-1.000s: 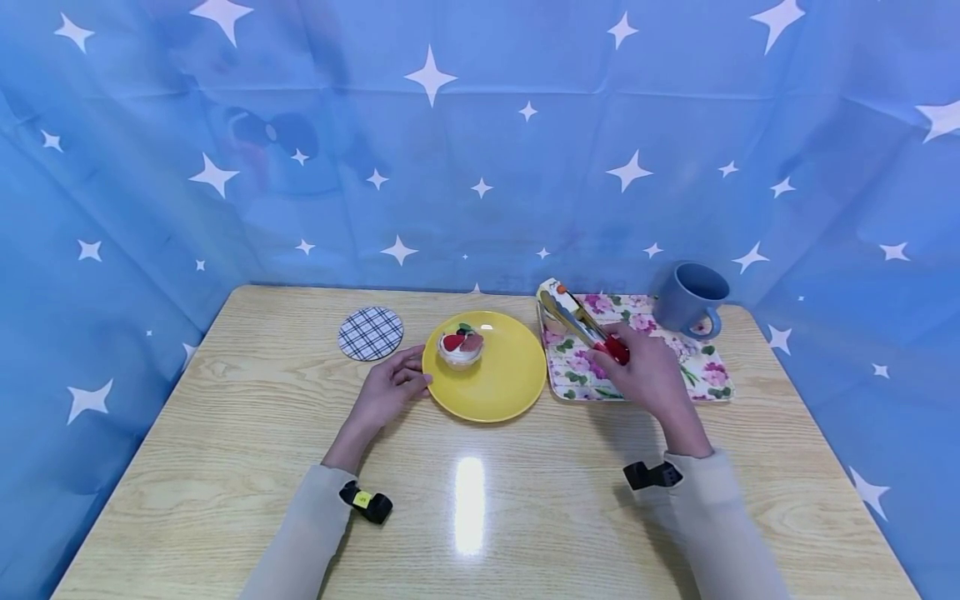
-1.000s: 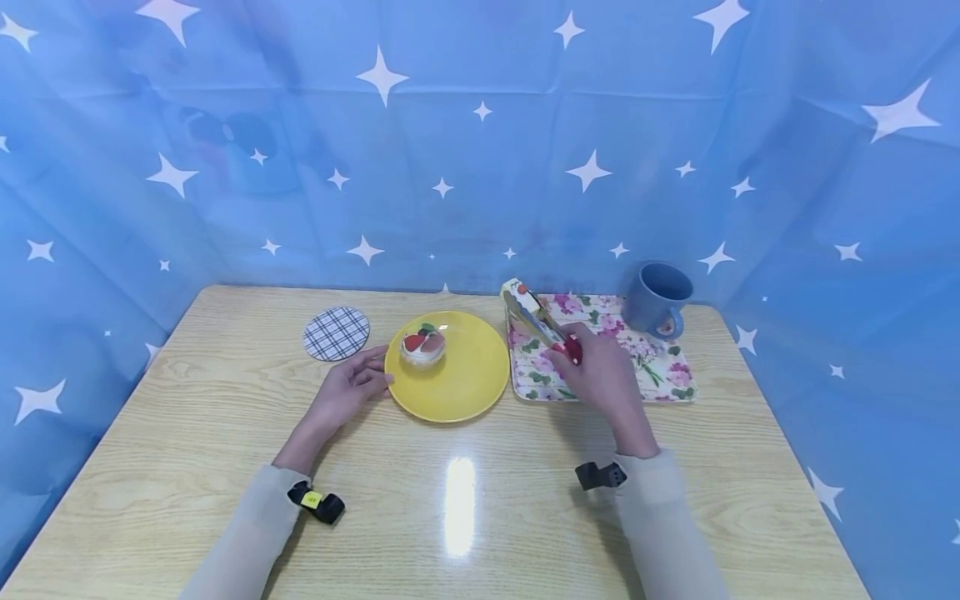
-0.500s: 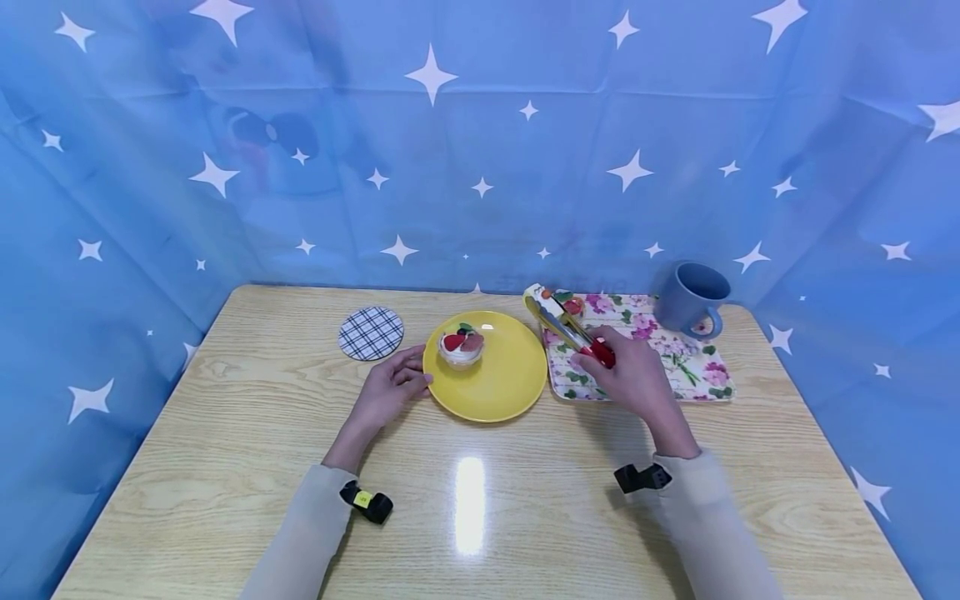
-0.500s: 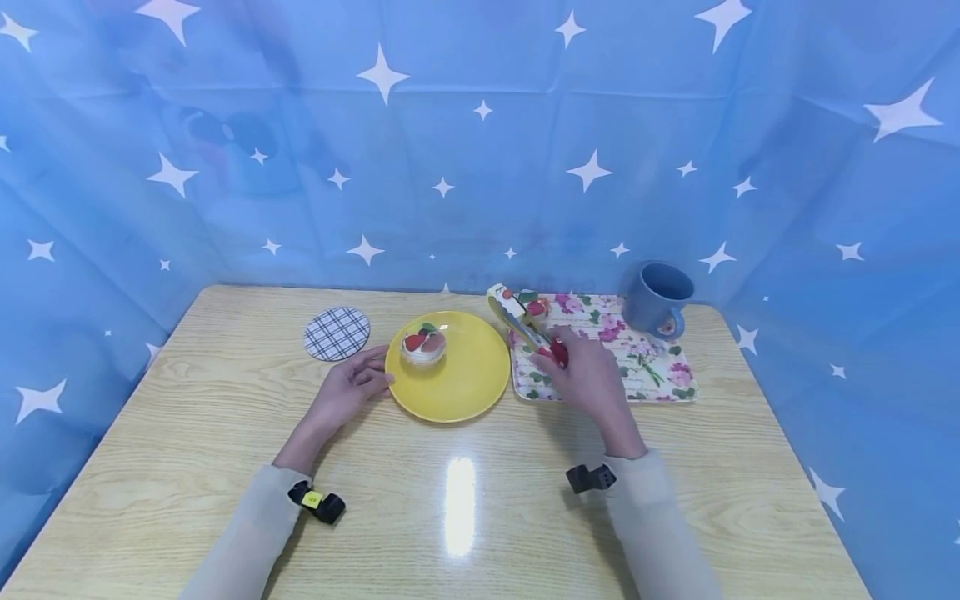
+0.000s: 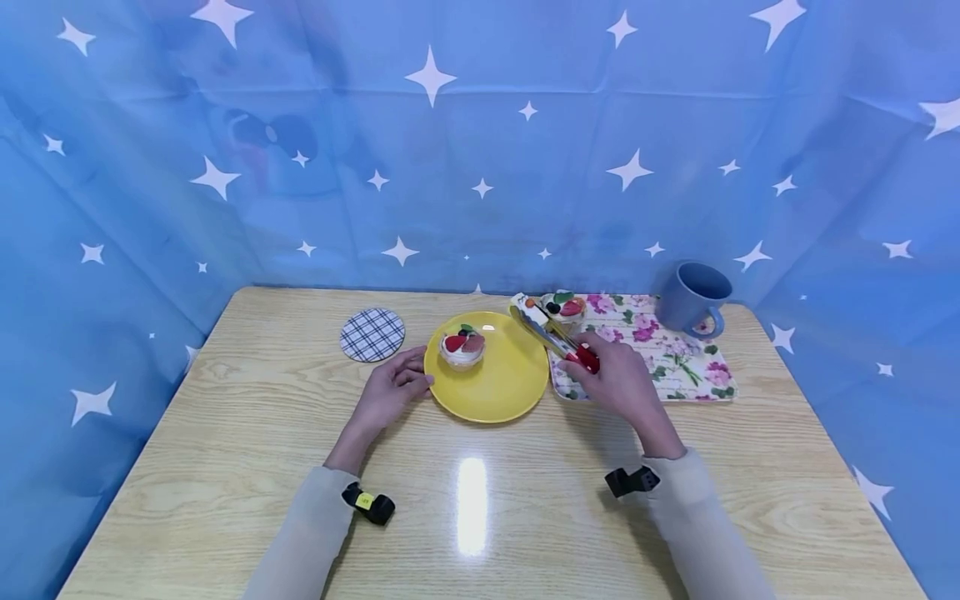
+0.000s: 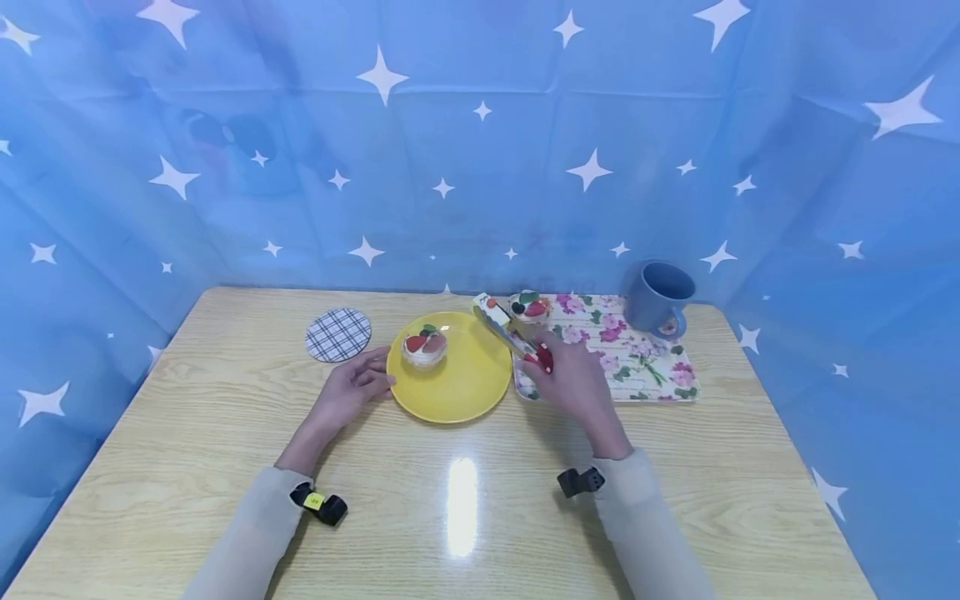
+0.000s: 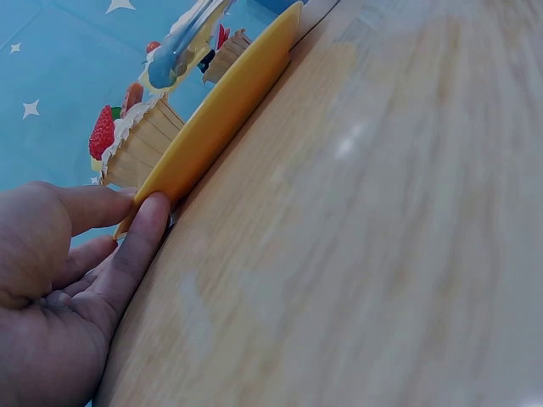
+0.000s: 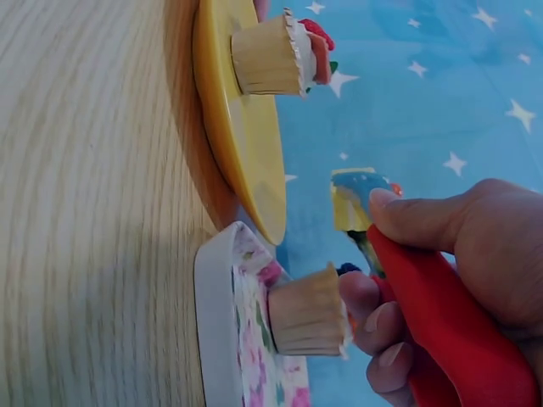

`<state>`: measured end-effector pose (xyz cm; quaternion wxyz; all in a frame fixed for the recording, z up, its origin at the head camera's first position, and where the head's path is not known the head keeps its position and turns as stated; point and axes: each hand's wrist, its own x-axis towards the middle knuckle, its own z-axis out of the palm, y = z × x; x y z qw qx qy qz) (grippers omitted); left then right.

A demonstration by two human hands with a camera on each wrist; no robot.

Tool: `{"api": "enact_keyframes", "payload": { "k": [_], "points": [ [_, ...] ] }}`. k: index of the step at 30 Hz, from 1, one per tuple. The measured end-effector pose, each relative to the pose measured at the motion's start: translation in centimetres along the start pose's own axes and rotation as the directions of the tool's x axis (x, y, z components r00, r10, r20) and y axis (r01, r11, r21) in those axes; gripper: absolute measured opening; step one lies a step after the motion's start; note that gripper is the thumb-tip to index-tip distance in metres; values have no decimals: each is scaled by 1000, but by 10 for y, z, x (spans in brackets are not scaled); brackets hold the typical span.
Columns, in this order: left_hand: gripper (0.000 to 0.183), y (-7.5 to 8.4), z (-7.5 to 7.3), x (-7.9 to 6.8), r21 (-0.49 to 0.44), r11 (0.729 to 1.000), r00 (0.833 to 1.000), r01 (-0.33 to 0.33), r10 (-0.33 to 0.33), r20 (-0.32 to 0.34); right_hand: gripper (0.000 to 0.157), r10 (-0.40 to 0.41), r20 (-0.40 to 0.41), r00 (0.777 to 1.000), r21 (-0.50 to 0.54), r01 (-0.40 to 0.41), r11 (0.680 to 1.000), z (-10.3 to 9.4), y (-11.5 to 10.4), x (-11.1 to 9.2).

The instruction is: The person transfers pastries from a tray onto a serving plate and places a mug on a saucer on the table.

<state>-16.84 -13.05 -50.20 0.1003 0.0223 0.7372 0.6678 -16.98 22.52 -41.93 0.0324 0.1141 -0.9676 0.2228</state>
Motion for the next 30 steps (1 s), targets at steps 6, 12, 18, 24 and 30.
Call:
{"api": "enact_keyframes", "payload": {
  "k": [6,12,18,24,30],
  "points": [
    [55,-1,3,2,6,1000,1000,0,0,-13,50,9,31,999,8,-9,1000,2,-2,3],
    [55,0,2,1,13,1000,1000,10,-10,-20,55,11,54,998,13,-12,1000,7,-8,6],
    [55,0,0,0,7,1000,1000,14,-13,-13,58,-6,67,998,21,5,1000,15,-13,8],
    [56,0,0,1,26,999,999,22,-21,-27,58,-15,79,997,26,13,1000,22,-18,11],
    [55,-1,0,0,14,1000,999,20,-20,-25,54,1,119,993,13,-3,1000,26,-22,13]
  ]
}}
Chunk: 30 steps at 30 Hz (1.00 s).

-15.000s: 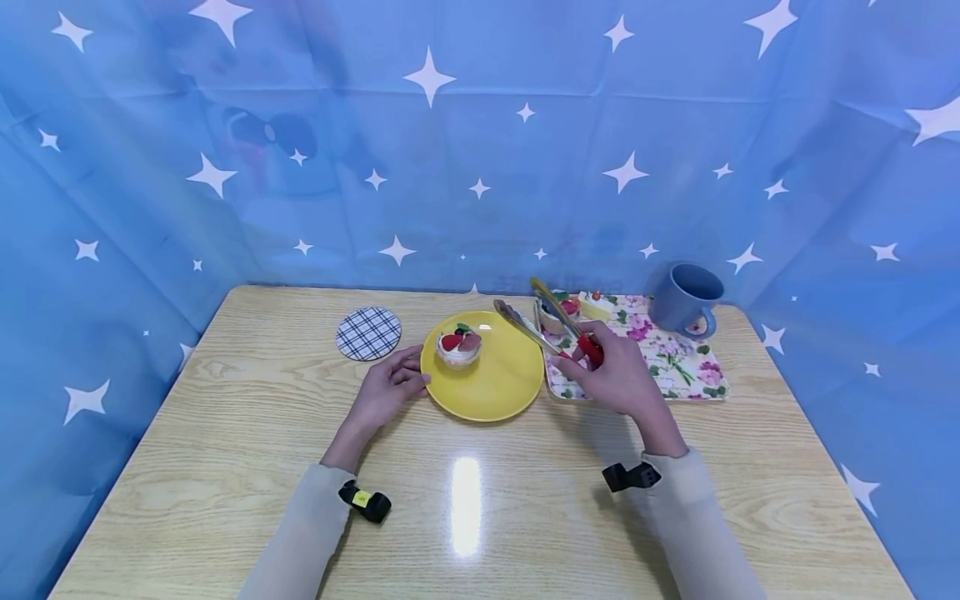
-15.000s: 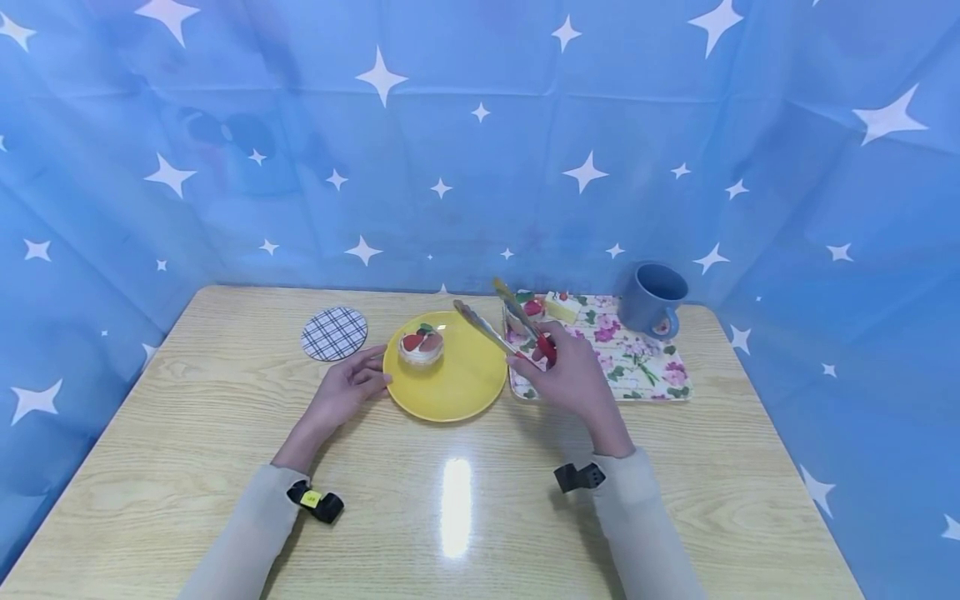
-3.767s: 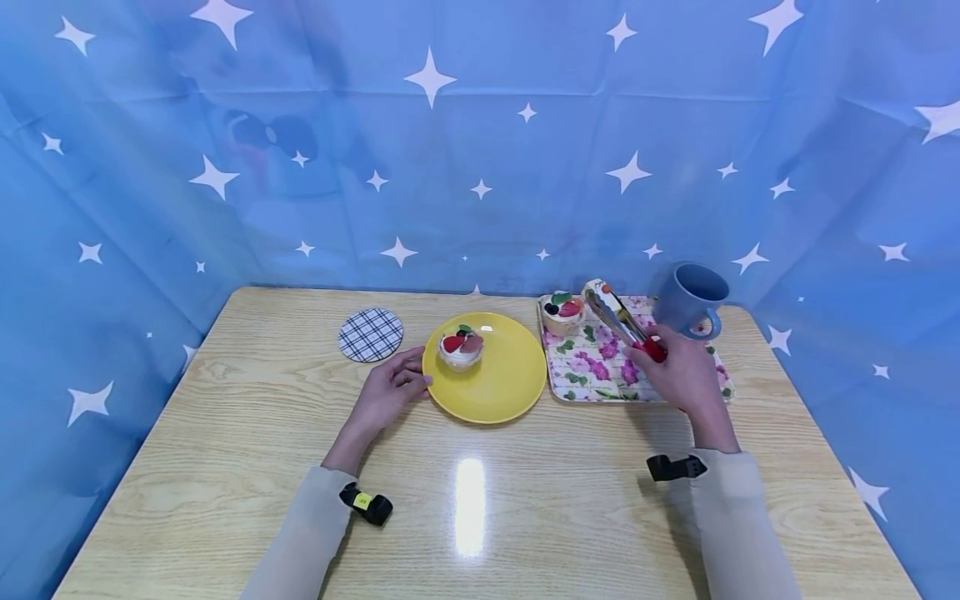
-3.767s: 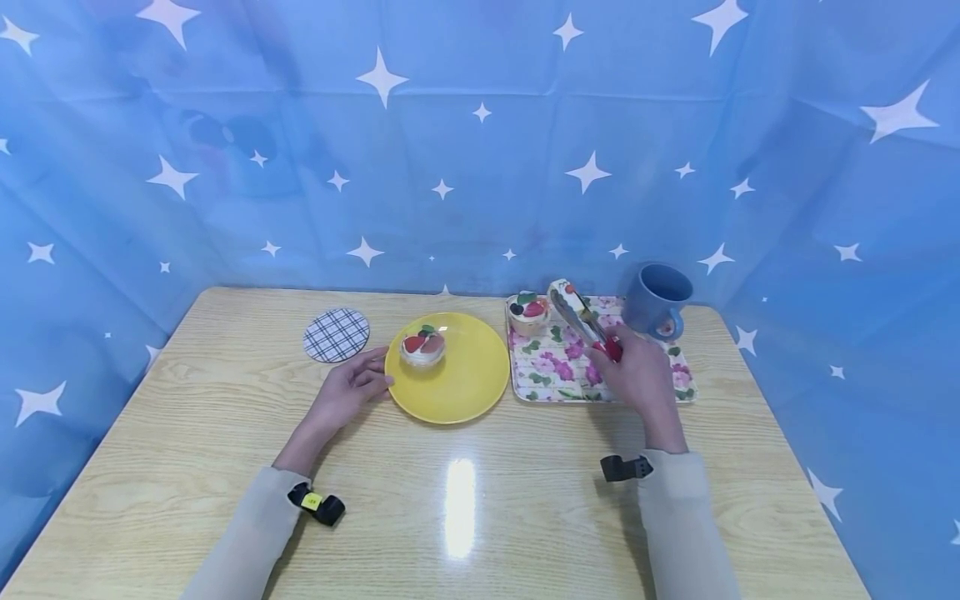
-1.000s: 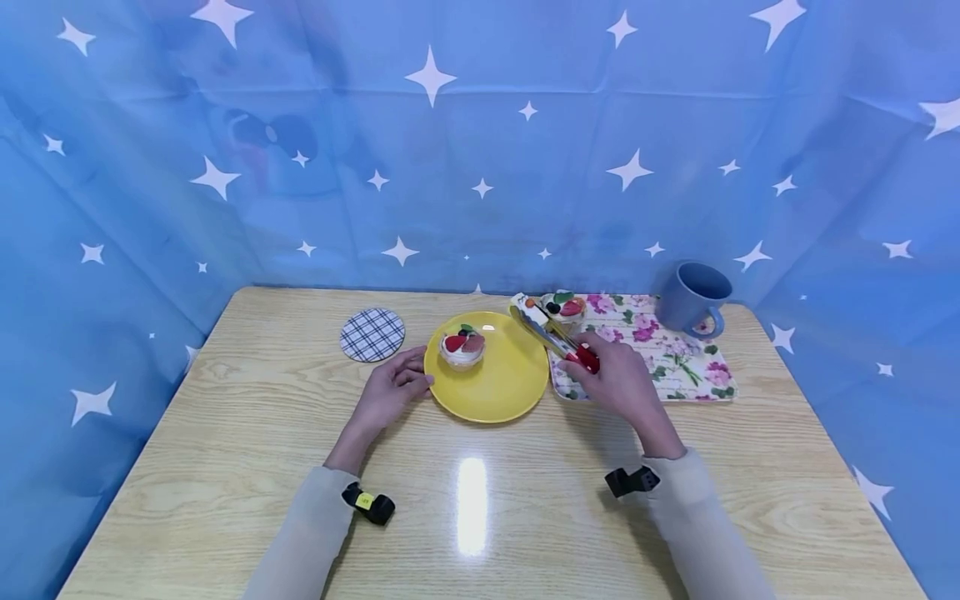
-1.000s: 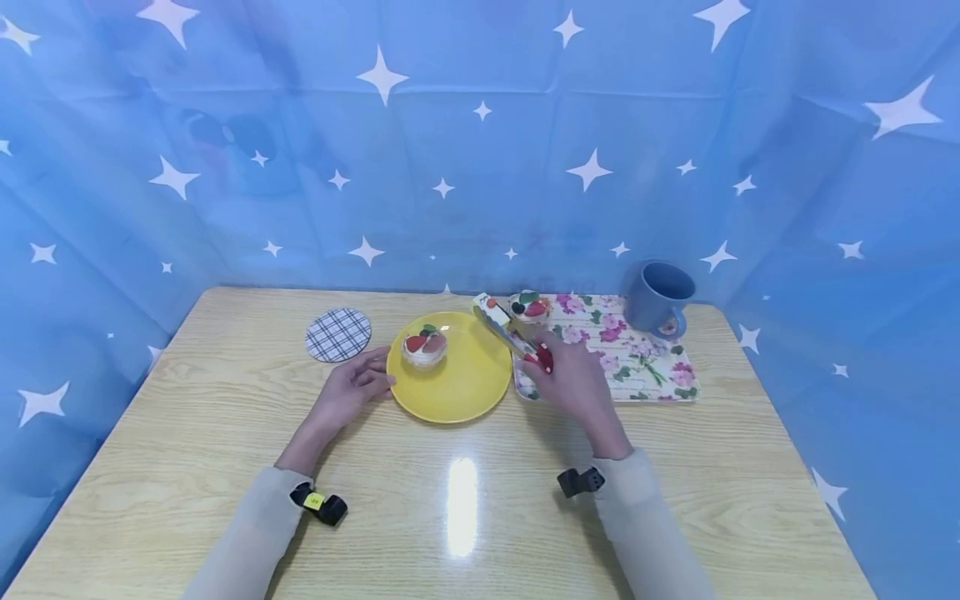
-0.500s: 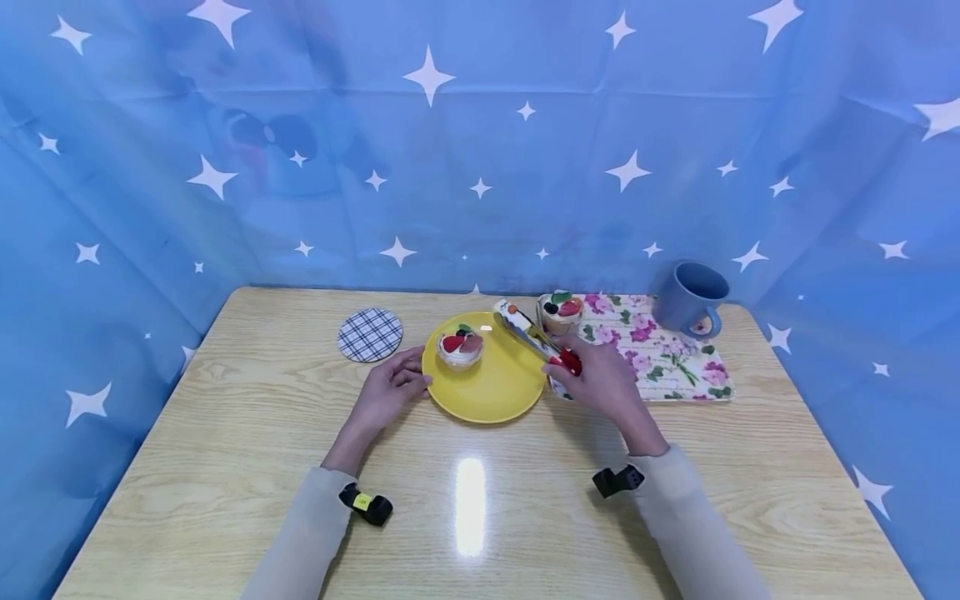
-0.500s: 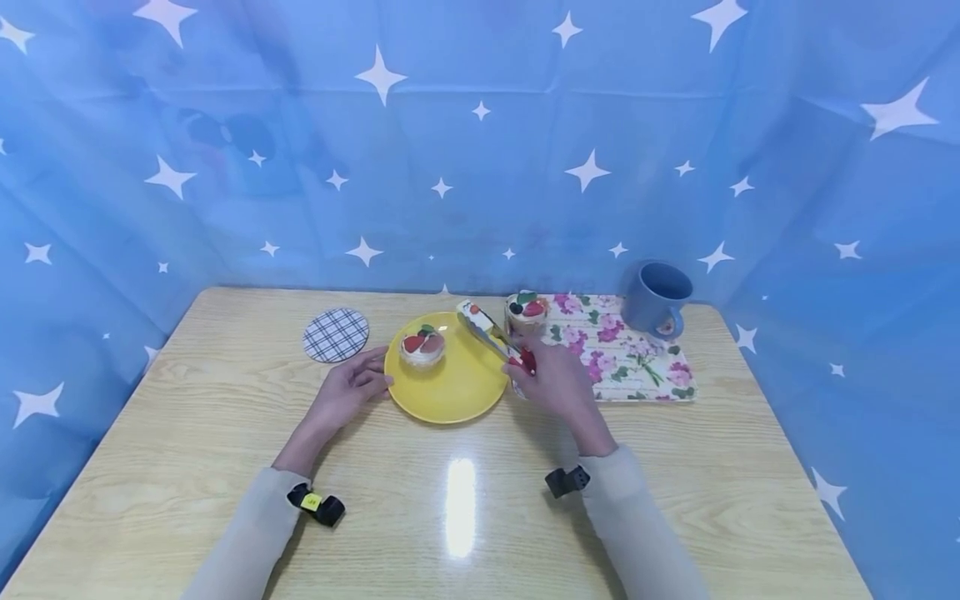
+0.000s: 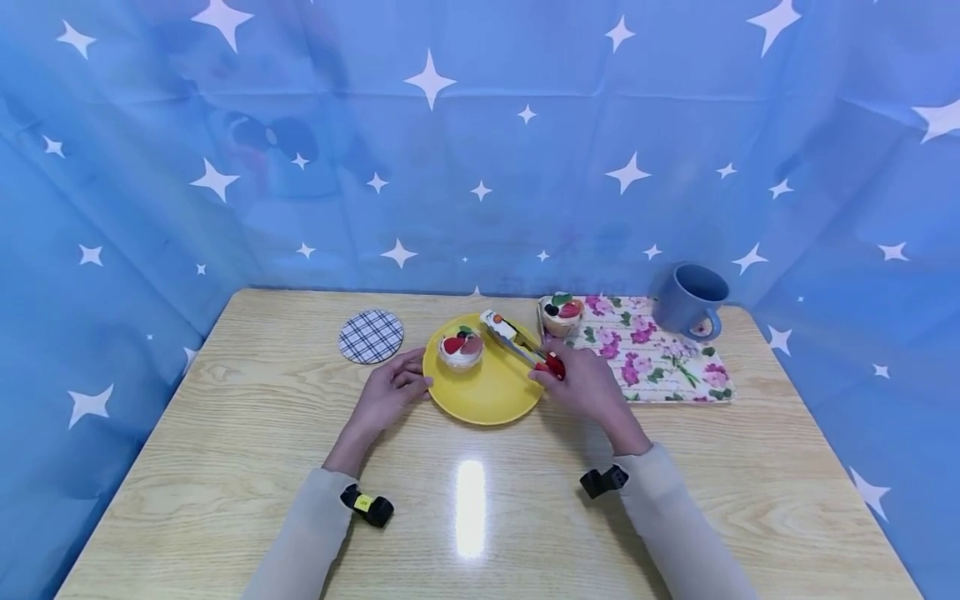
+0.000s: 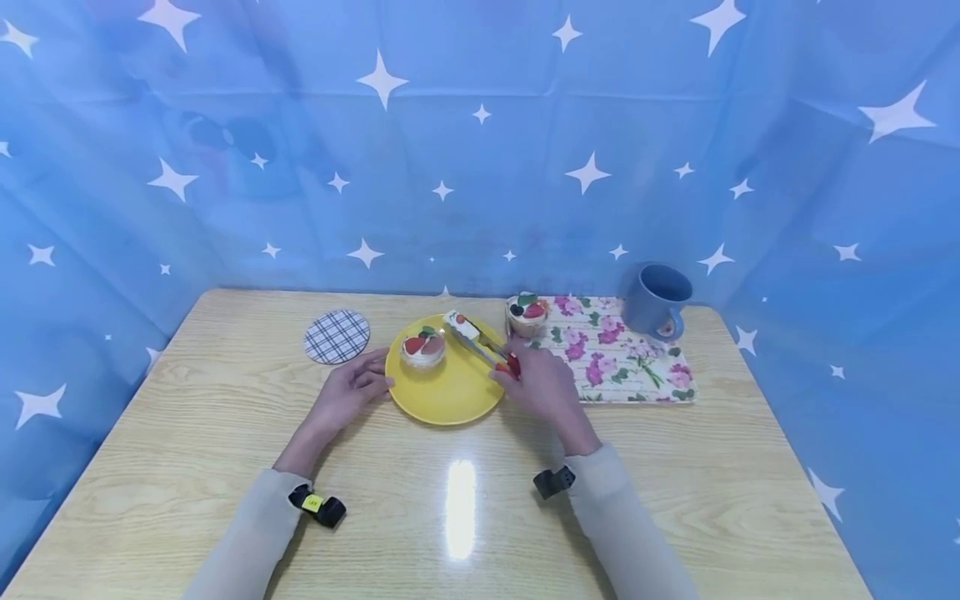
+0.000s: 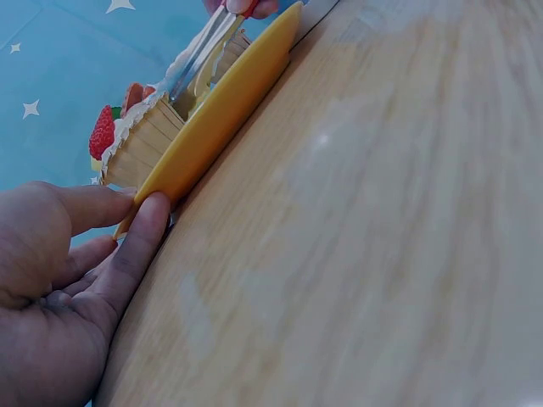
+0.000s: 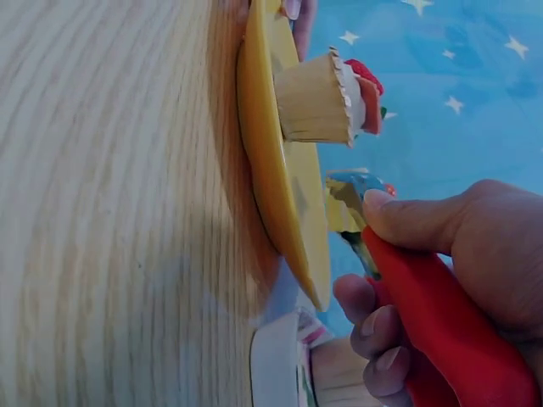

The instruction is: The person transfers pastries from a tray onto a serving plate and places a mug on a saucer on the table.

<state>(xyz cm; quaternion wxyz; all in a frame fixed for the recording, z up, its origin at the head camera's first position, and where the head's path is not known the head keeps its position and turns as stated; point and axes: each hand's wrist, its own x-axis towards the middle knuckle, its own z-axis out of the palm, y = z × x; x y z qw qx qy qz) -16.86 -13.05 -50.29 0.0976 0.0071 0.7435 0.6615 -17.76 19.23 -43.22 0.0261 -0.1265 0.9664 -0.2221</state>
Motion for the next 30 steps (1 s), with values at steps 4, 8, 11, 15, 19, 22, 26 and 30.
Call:
{"api": "enact_keyframes", "payload": {
  "k": [4,8,11,15,19,22,26,30],
  "points": [
    [55,1,0,0,0,1000,1000,-7,7,7,52,9,13,1000,-19,-8,1000,2,-1,0],
    [56,1,-1,0,3,1000,1000,-6,6,7,50,-6,6,1000,-40,7,999,5,-2,1],
    [56,1,-1,0,1,1000,1000,0,0,7,47,-23,3,1000,-61,24,998,8,-3,1],
    [56,1,-2,0,8,1000,1000,4,-4,7,45,-29,10,1000,-93,30,995,11,-4,0],
    [56,3,-2,-1,12,1000,1000,5,-5,8,49,-17,25,1000,-105,20,994,10,-5,0],
    [57,2,-2,-2,10,1000,1000,-4,3,12,49,-18,30,999,-104,21,994,9,-5,-1],
    [57,2,-2,-1,5,1000,1000,-4,4,16,51,-13,34,999,-102,17,995,8,-5,-1],
    [56,1,-2,-1,5,1000,1000,0,0,20,53,-6,38,999,-94,9,996,7,-7,-2]
  ]
}}
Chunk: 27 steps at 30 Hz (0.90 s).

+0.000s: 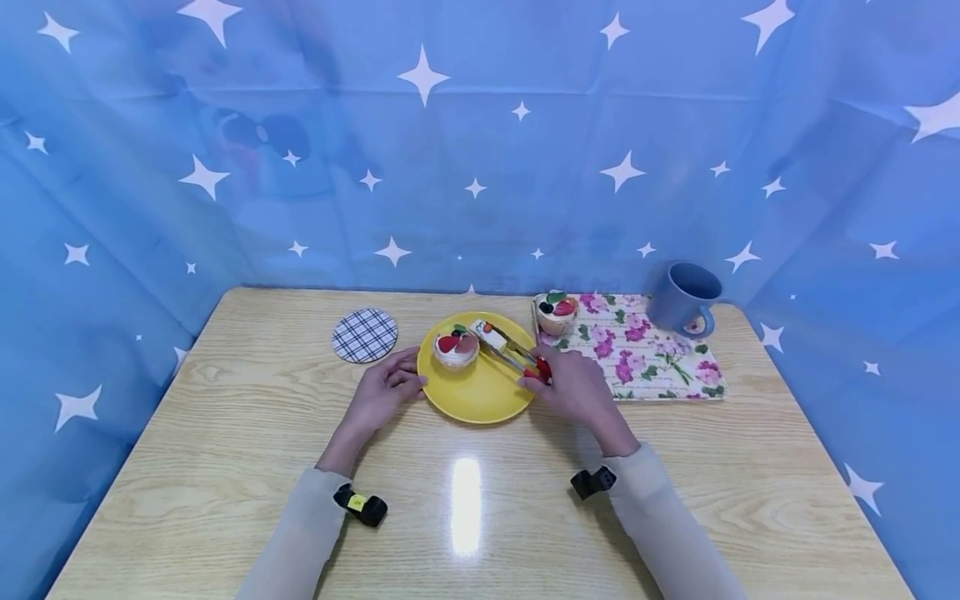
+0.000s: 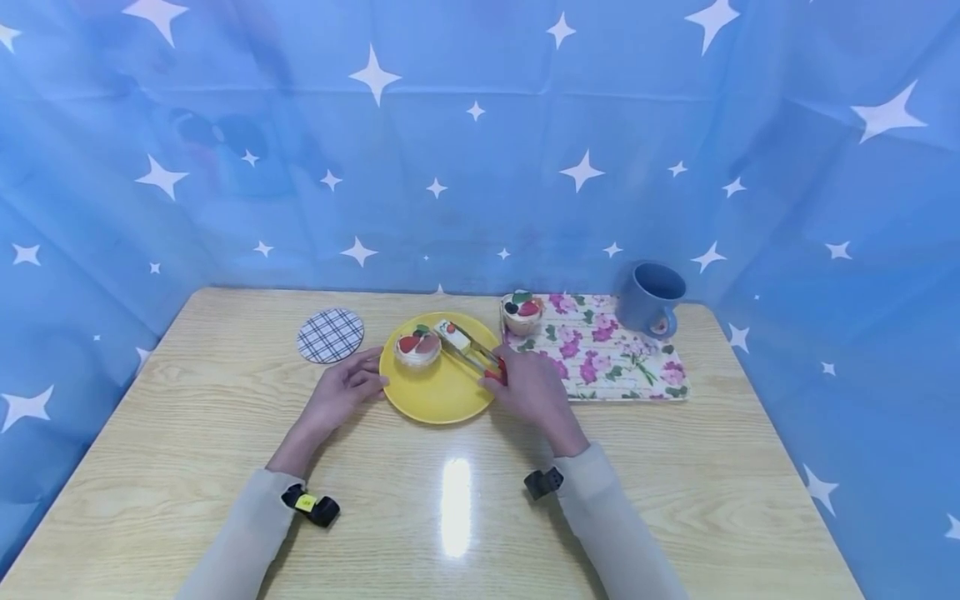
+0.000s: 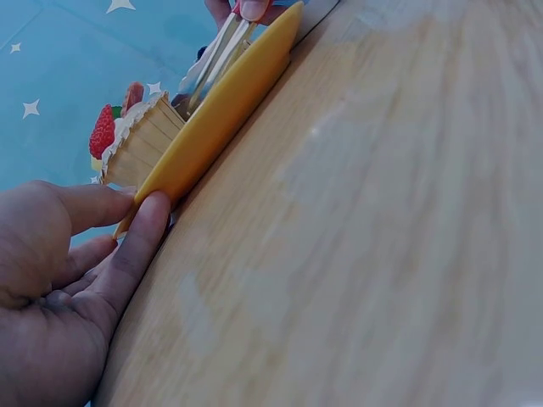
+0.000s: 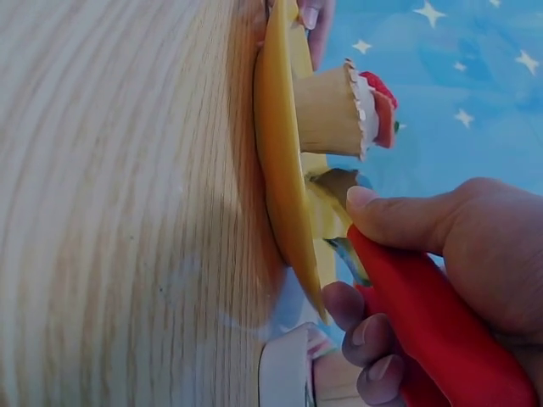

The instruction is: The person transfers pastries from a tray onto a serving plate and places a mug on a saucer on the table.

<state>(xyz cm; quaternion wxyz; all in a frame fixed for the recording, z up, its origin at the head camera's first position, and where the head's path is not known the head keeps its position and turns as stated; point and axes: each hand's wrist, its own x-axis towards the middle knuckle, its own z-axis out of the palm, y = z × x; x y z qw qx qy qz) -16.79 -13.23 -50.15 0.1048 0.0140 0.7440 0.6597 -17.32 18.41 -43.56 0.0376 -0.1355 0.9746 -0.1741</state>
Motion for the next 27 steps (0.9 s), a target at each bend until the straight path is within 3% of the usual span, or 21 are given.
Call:
{"api": "enact_keyframes", "payload": {
  "k": [15,27],
  "points": [
    [57,1,1,1,4,1000,1000,-4,4,1,66,25,-24,999,37,-24,999,-9,-1,-3],
    [56,0,1,0,-7,1000,1000,-7,7,4,68,-11,-76,997,58,15,998,-15,3,-5]
  ]
}}
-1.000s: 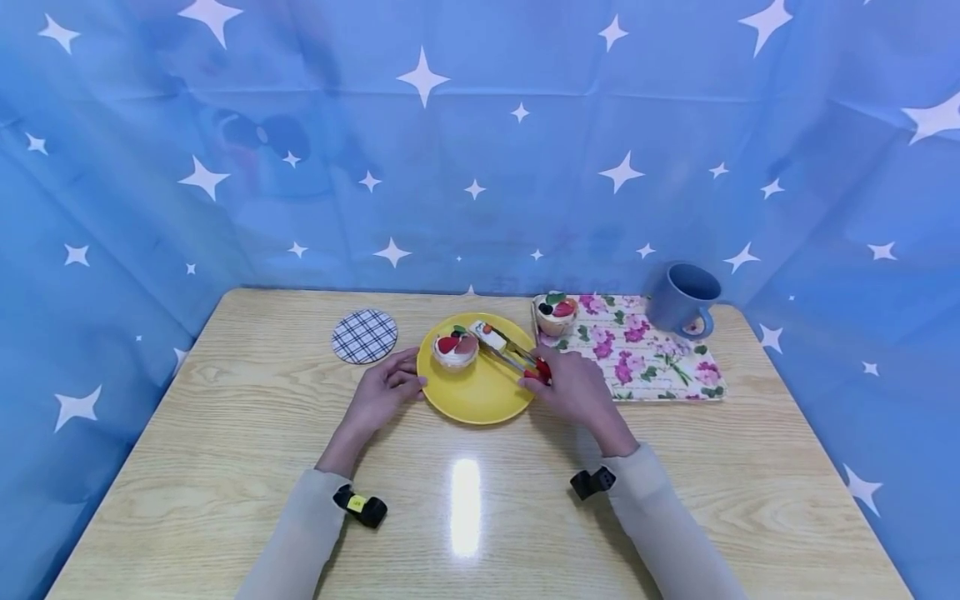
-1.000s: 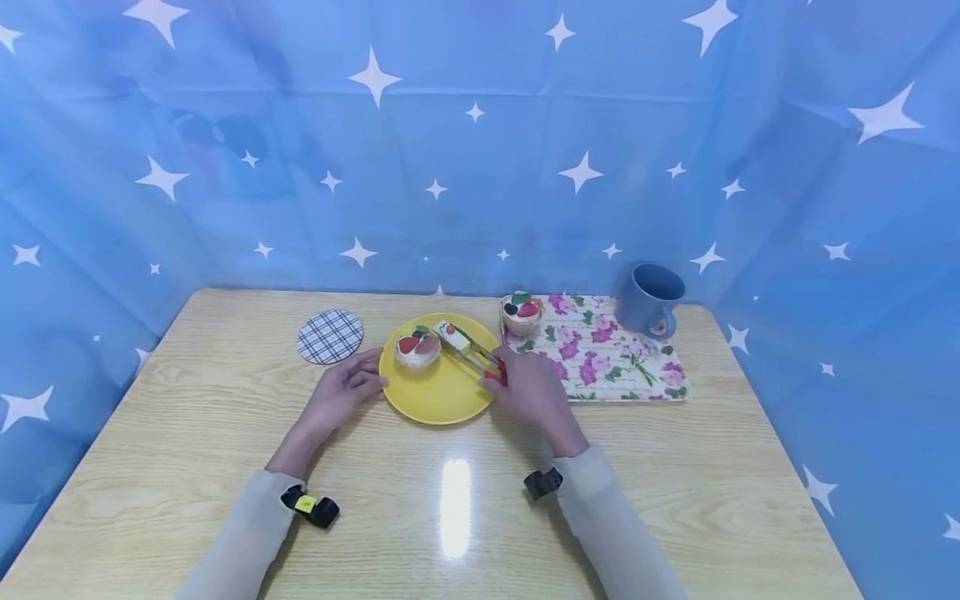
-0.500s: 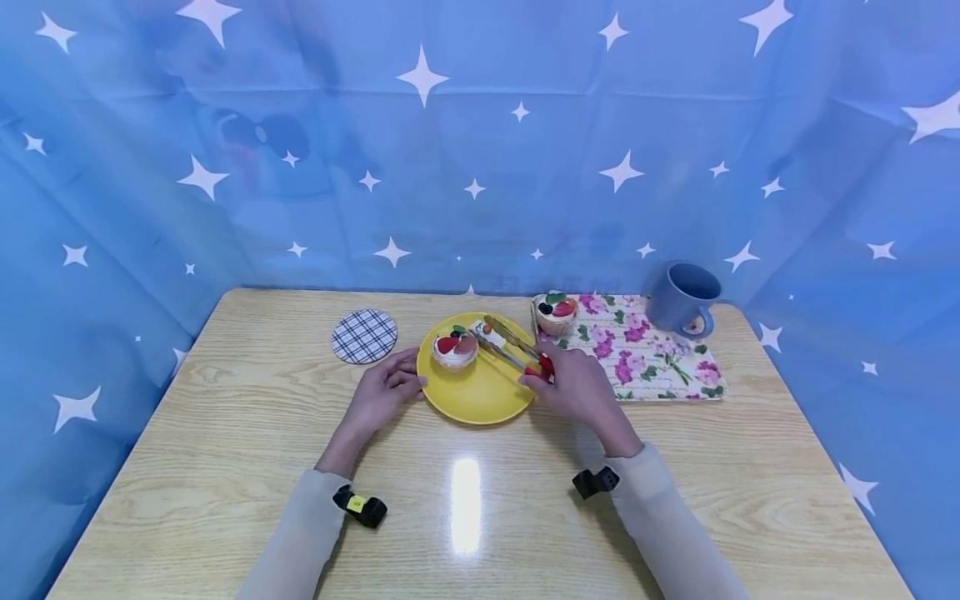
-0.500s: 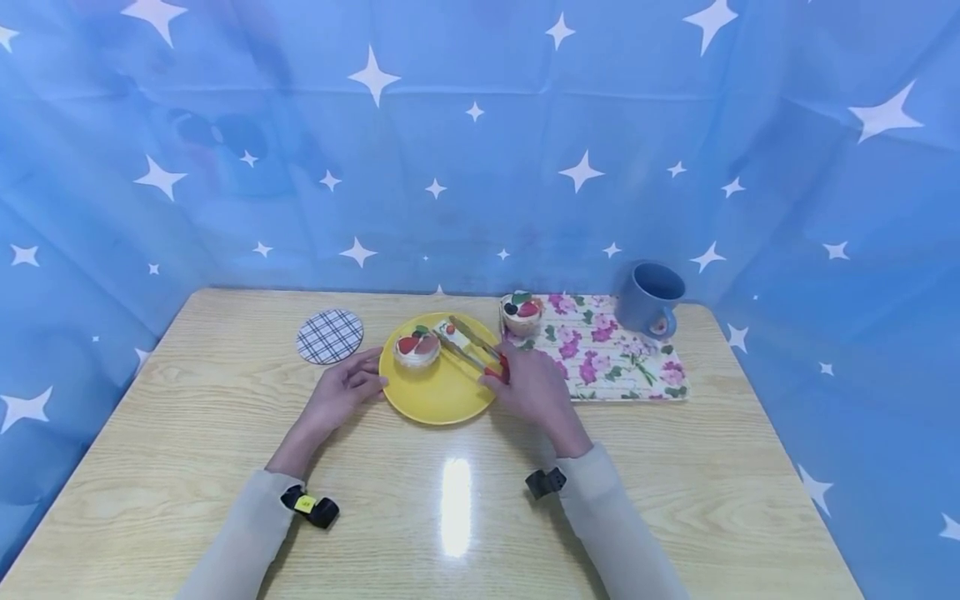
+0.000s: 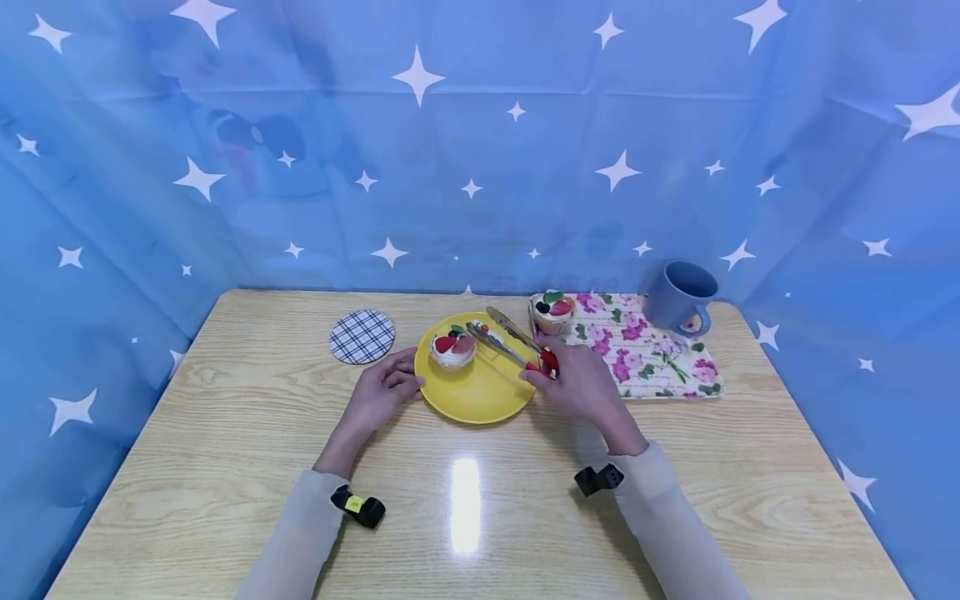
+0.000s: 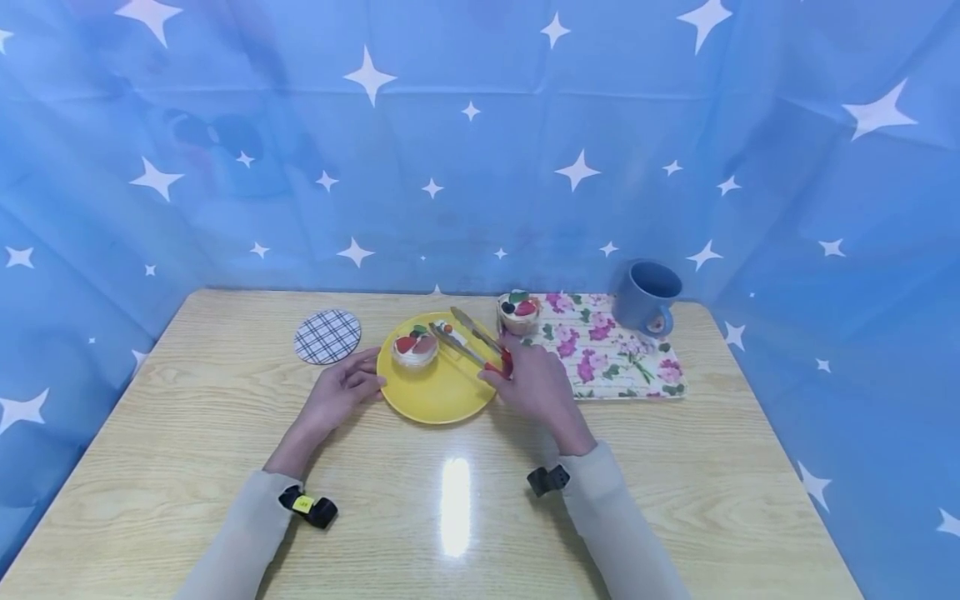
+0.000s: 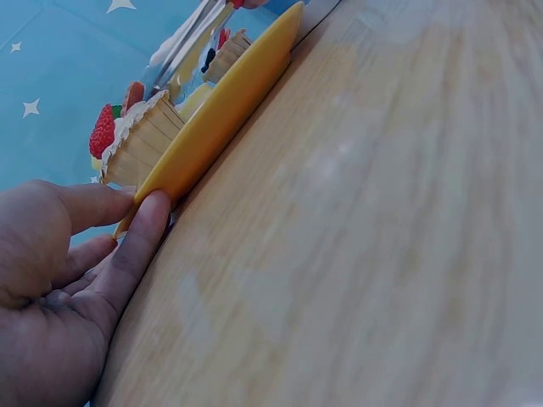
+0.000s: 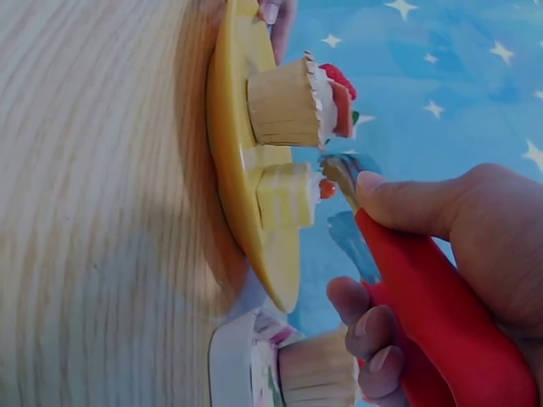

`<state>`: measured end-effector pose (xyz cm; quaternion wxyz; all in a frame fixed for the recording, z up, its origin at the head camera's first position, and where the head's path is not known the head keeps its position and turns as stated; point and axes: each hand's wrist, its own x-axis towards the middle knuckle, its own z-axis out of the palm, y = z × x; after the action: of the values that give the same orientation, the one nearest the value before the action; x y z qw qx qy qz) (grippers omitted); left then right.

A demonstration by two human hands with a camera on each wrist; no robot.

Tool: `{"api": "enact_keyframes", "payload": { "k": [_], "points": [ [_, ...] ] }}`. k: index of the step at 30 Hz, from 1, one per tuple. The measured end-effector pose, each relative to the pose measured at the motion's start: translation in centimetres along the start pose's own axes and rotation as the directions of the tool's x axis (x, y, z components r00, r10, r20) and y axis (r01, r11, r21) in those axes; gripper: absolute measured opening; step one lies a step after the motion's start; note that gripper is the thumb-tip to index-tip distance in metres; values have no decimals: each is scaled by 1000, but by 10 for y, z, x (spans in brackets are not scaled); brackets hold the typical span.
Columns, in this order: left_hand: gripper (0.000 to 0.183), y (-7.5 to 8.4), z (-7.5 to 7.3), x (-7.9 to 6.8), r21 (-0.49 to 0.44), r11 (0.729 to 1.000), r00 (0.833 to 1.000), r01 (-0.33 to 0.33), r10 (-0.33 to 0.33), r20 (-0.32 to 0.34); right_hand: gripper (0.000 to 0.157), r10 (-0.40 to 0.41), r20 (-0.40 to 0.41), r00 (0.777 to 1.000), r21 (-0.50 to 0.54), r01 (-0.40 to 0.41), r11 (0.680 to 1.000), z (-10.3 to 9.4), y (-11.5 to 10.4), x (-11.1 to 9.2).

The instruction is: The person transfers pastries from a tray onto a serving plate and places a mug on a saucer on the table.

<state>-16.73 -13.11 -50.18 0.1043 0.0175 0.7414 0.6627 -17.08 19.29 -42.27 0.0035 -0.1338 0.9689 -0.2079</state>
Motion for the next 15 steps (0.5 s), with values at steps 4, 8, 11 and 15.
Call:
{"api": "enact_keyframes", "payload": {
  "k": [4,8,11,15],
  "points": [
    [56,0,-1,-1,-2,1000,1000,-3,3,-4,71,9,-11,1000,0,-9,1000,-4,-1,-1],
    [55,0,-1,0,-5,1000,1000,-4,4,-5,73,21,-22,1000,20,-21,1000,-8,-1,-2],
    [56,1,-1,0,-2,1000,1000,-9,9,1,73,24,-31,999,35,-22,999,-11,1,-3],
    [56,1,-1,-1,-4,1000,1000,-2,2,3,71,38,-33,999,38,-36,999,-15,3,-6]
  ]
}}
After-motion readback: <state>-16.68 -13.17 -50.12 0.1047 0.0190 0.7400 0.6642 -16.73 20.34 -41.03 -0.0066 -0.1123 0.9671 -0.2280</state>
